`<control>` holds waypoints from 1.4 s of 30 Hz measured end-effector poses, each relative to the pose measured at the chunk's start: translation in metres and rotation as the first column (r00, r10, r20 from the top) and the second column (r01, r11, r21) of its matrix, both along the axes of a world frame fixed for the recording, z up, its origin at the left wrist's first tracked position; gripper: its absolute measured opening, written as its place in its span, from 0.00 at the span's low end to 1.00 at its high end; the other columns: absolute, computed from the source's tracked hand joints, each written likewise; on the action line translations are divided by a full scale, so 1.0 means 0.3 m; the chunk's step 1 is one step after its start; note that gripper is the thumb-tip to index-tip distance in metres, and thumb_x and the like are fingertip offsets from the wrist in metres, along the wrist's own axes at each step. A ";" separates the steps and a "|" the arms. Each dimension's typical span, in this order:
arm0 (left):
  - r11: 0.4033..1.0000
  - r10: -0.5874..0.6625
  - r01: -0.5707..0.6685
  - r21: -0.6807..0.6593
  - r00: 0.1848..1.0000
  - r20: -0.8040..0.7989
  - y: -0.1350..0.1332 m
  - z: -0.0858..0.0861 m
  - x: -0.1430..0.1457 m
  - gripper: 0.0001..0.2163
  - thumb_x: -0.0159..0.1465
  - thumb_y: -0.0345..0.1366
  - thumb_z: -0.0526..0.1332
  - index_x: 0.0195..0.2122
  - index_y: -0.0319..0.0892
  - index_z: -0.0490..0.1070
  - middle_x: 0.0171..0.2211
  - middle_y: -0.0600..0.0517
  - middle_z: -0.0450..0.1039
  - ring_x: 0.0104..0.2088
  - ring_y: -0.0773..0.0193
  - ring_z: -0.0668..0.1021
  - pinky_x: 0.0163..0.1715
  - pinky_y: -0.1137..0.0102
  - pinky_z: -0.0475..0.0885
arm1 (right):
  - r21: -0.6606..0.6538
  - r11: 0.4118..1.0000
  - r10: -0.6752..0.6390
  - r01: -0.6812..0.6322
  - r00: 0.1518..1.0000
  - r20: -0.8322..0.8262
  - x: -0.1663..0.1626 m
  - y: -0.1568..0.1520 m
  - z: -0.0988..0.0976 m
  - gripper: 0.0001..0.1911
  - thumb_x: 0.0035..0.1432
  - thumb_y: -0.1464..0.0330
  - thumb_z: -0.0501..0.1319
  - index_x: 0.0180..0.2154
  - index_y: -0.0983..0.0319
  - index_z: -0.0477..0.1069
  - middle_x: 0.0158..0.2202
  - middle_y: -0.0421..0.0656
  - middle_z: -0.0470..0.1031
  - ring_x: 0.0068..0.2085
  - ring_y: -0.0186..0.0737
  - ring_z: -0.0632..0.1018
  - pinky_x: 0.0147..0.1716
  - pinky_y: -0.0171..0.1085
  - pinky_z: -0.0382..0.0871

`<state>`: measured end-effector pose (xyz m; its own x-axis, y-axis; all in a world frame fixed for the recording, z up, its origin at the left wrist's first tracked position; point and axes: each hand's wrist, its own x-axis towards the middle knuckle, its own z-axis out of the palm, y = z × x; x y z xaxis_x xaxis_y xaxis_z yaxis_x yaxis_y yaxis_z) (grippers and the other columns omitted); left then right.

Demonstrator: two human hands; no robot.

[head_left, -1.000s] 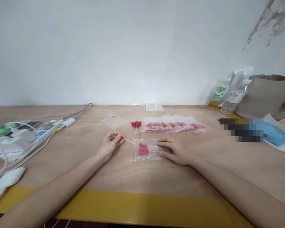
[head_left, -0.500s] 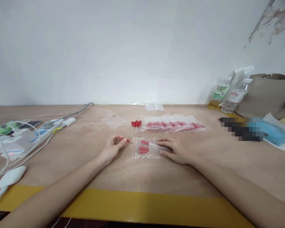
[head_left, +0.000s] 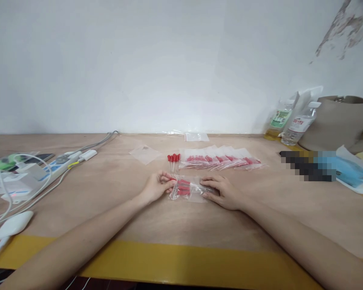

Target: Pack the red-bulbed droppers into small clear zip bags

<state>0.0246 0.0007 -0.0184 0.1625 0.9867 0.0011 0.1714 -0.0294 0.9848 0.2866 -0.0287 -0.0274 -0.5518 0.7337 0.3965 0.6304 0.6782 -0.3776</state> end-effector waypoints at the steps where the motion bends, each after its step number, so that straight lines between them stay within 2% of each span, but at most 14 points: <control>1: 1.000 0.000 0.000 0.005 1.000 -0.029 -0.002 -0.010 0.007 0.16 0.44 0.41 0.68 0.27 0.39 0.64 0.16 0.57 0.69 0.14 0.71 0.69 0.16 0.75 0.64 | -0.001 1.000 0.000 0.000 1.000 0.003 -0.001 0.000 0.001 0.19 0.56 0.58 0.56 0.48 0.57 0.67 0.50 0.46 0.67 0.51 0.46 0.67 0.50 0.49 0.60; 5: 0.988 -0.052 0.082 0.133 0.975 -0.214 -0.018 -0.024 0.016 0.13 0.51 0.44 0.63 0.26 0.38 0.70 0.18 0.54 0.70 0.15 0.70 0.69 0.14 0.76 0.62 | -0.007 1.000 0.006 -0.006 1.000 0.017 -0.002 -0.001 0.004 0.19 0.56 0.59 0.55 0.48 0.57 0.67 0.49 0.47 0.68 0.50 0.46 0.68 0.49 0.49 0.61; 8: 0.946 -0.160 0.233 0.224 0.940 -0.301 -0.034 -0.007 0.008 0.13 0.53 0.44 0.62 0.33 0.40 0.75 0.26 0.51 0.74 0.25 0.65 0.74 0.23 0.74 0.67 | 0.007 1.000 0.012 -0.012 1.000 0.005 0.000 -0.001 0.006 0.19 0.56 0.59 0.56 0.48 0.58 0.67 0.49 0.47 0.68 0.50 0.46 0.68 0.49 0.48 0.61; 11: 0.899 -0.220 0.328 0.290 0.910 -0.350 -0.055 0.014 0.000 0.16 0.52 0.42 0.63 0.40 0.41 0.74 0.34 0.49 0.74 0.32 0.63 0.74 0.30 0.72 0.68 | 0.036 0.999 -0.006 0.007 1.000 -0.017 0.003 0.001 0.004 0.20 0.55 0.59 0.57 0.49 0.58 0.67 0.50 0.48 0.67 0.50 0.47 0.68 0.49 0.48 0.61; 17: 0.900 -0.258 0.374 0.222 0.871 -0.419 -0.087 0.021 -0.020 0.21 0.55 0.39 0.60 0.50 0.41 0.66 0.26 0.54 0.71 0.25 0.69 0.70 0.26 0.75 0.65 | -0.005 1.000 0.010 -0.010 1.000 0.001 0.007 -0.001 0.003 0.20 0.55 0.59 0.57 0.48 0.58 0.67 0.49 0.47 0.68 0.50 0.46 0.68 0.50 0.49 0.60; 20: 0.937 -0.171 0.275 0.216 0.899 -0.402 -0.039 0.020 -0.043 0.16 0.55 0.39 0.59 0.44 0.38 0.69 0.28 0.52 0.71 0.25 0.69 0.71 0.27 0.74 0.65 | -0.034 0.999 0.011 -0.010 1.000 0.020 0.006 -0.004 0.006 0.20 0.56 0.59 0.56 0.49 0.57 0.66 0.50 0.46 0.67 0.51 0.46 0.67 0.51 0.48 0.59; 22: 0.957 -0.005 0.117 0.265 0.921 -0.389 0.029 0.022 -0.060 0.12 0.54 0.38 0.59 0.36 0.36 0.70 0.28 0.50 0.71 0.27 0.67 0.72 0.29 0.73 0.66 | -0.040 0.999 0.008 -0.006 1.000 0.028 0.003 -0.004 0.008 0.20 0.56 0.58 0.55 0.50 0.57 0.66 0.50 0.46 0.67 0.51 0.46 0.67 0.51 0.48 0.58; 24: 0.947 0.134 0.010 0.320 0.896 -0.423 0.113 0.031 -0.073 0.10 0.53 0.38 0.59 0.32 0.37 0.70 0.28 0.50 0.72 0.27 0.66 0.72 0.30 0.72 0.66 | -0.043 0.999 0.008 -0.006 0.999 0.045 0.000 -0.005 0.012 0.21 0.56 0.57 0.55 0.50 0.56 0.66 0.51 0.47 0.66 0.51 0.46 0.67 0.51 0.48 0.57; 28: 0.946 0.249 -0.067 0.318 0.778 -0.576 0.273 0.059 -0.065 0.12 0.53 0.39 0.60 0.36 0.39 0.71 0.29 0.50 0.73 0.31 0.62 0.74 0.33 0.72 0.66 | -0.043 0.999 0.026 -0.021 0.991 0.129 -0.009 -0.010 0.023 0.22 0.57 0.55 0.52 0.52 0.53 0.65 0.52 0.47 0.65 0.52 0.47 0.65 0.50 0.49 0.55; 30: 0.947 0.278 -0.116 0.301 0.763 -0.583 0.331 0.066 -0.047 0.13 0.52 0.39 0.61 0.37 0.39 0.71 0.29 0.50 0.73 0.33 0.61 0.74 0.35 0.71 0.65 | -0.044 0.998 0.044 -0.036 0.981 0.187 -0.012 -0.013 0.030 0.23 0.58 0.54 0.50 0.53 0.52 0.62 0.53 0.47 0.64 0.53 0.47 0.64 0.50 0.50 0.55; 32: 0.952 0.277 -0.139 0.275 0.773 -0.571 0.372 0.063 -0.028 0.11 0.50 0.38 0.63 0.33 0.39 0.72 0.28 0.49 0.73 0.32 0.60 0.74 0.35 0.71 0.65 | -0.040 0.998 0.052 -0.044 0.969 0.240 -0.016 -0.016 0.034 0.25 0.58 0.53 0.49 0.56 0.51 0.58 0.54 0.47 0.63 0.53 0.47 0.64 0.50 0.50 0.54; 36: 0.953 0.295 -0.212 0.216 0.811 -0.506 0.408 0.050 -0.008 0.07 0.45 0.34 0.65 0.25 0.39 0.69 0.24 0.51 0.71 0.29 0.61 0.74 0.32 0.70 0.66 | -0.029 0.999 0.036 -0.030 0.960 0.279 -0.018 -0.019 0.035 0.27 0.59 0.52 0.47 0.58 0.52 0.54 0.54 0.48 0.62 0.53 0.47 0.63 0.50 0.49 0.52; 39: 0.944 0.327 -0.280 0.172 0.857 -0.398 0.392 0.068 -0.020 0.07 0.47 0.30 0.64 0.27 0.38 0.68 0.22 0.52 0.69 0.25 0.64 0.73 0.28 0.71 0.68 | -0.043 0.999 0.034 -0.023 0.965 0.260 -0.017 -0.018 0.033 0.27 0.59 0.52 0.47 0.58 0.52 0.54 0.55 0.47 0.61 0.53 0.47 0.63 0.50 0.49 0.52; 42: 0.929 0.366 -0.334 0.161 0.898 -0.244 0.334 0.107 -0.053 0.07 0.53 0.29 0.59 0.34 0.38 0.66 0.24 0.53 0.68 0.23 0.69 0.73 0.28 0.73 0.70 | -0.059 0.998 0.032 -0.019 0.970 0.241 -0.016 -0.019 0.033 0.26 0.58 0.52 0.47 0.57 0.52 0.55 0.55 0.47 0.61 0.54 0.46 0.62 0.50 0.49 0.52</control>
<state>0.0086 0.1008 0.0135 -0.1836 0.9757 0.1199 0.4449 -0.0263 0.8952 0.2819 -0.0344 -0.0174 -0.6452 0.7354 0.2073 0.6905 0.6773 -0.2538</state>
